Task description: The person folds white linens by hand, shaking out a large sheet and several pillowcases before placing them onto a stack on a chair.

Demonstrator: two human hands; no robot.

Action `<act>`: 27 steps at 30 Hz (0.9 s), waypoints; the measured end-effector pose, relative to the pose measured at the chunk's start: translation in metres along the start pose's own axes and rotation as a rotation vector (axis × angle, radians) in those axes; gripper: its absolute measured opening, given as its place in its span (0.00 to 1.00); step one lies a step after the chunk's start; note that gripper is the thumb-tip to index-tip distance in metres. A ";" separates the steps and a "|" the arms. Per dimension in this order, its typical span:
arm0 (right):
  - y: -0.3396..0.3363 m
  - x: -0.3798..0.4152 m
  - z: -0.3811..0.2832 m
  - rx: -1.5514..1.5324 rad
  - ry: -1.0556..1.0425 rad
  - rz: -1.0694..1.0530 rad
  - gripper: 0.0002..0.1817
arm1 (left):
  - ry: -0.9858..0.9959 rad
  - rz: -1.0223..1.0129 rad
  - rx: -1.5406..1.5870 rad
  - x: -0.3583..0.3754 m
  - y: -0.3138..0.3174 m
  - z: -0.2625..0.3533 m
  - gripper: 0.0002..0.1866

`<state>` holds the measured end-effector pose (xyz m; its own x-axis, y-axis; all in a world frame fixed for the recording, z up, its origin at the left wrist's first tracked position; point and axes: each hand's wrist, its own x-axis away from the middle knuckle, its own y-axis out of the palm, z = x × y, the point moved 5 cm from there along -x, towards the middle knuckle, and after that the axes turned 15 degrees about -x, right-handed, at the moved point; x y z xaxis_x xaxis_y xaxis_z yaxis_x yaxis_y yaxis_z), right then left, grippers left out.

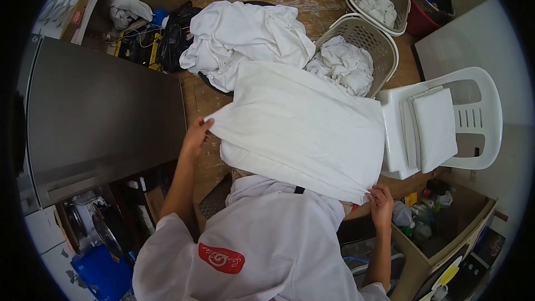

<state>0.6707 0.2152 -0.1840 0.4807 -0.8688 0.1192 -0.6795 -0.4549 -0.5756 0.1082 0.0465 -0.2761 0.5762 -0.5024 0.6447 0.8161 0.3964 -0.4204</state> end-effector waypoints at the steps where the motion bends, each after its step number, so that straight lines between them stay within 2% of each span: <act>1: -0.004 -0.001 -0.001 0.029 0.020 0.004 0.11 | 0.070 0.033 -0.057 0.008 -0.008 0.026 0.14; 2: -0.005 -0.005 -0.011 0.031 0.020 0.006 0.11 | 0.071 0.031 -0.057 0.021 -0.014 0.053 0.14; 4: 0.001 -0.013 -0.044 0.122 -0.093 -0.010 0.13 | 0.104 -0.066 0.196 0.048 -0.013 0.102 0.12; 7: 0.020 -0.016 -0.051 0.174 -0.093 -0.021 0.13 | 0.133 -0.171 0.309 0.052 -0.005 0.121 0.11; 11: 0.012 -0.016 -0.017 0.102 -0.069 -0.119 0.16 | 0.198 -0.174 0.401 0.045 -0.009 0.134 0.10; 14: -0.007 -0.022 -0.021 -0.003 0.008 -0.072 0.16 | 0.292 -0.123 0.496 0.048 -0.025 0.151 0.08; 16: -0.027 -0.020 -0.038 0.119 0.008 0.133 0.16 | 0.323 -0.036 0.560 0.068 -0.038 0.164 0.05; 17: -0.034 -0.015 -0.042 0.120 -0.074 0.211 0.15 | 0.320 -0.046 0.555 0.074 -0.038 0.160 0.05; 19: -0.042 -0.002 -0.045 0.183 -0.081 0.233 0.15 | 0.313 -0.033 0.542 0.099 -0.046 0.141 0.07; 22: -0.040 0.025 -0.019 0.272 -0.087 0.279 0.14 | 0.007 -0.131 0.426 0.107 -0.029 0.068 0.08; 23: -0.036 0.032 -0.001 0.177 0.008 0.309 0.13 | -0.080 -0.195 0.390 0.101 -0.018 0.035 0.11; 25: -0.026 0.044 0.037 0.019 0.144 0.352 0.10 | -0.246 -0.237 0.391 0.092 0.005 -0.017 0.11; 26: -0.020 0.045 0.046 0.022 0.144 0.346 0.10 | -0.251 -0.236 0.395 0.089 0.013 -0.032 0.11; 27: -0.016 0.045 0.055 -0.175 0.203 0.395 0.11 | -0.277 -0.275 0.498 0.087 0.023 -0.042 0.11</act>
<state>0.7335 0.1943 -0.2140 0.0610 -0.9946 0.0843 -0.8798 -0.0934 -0.4660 0.1794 -0.0205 -0.2566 0.2611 -0.4455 0.8564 0.7757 0.6248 0.0885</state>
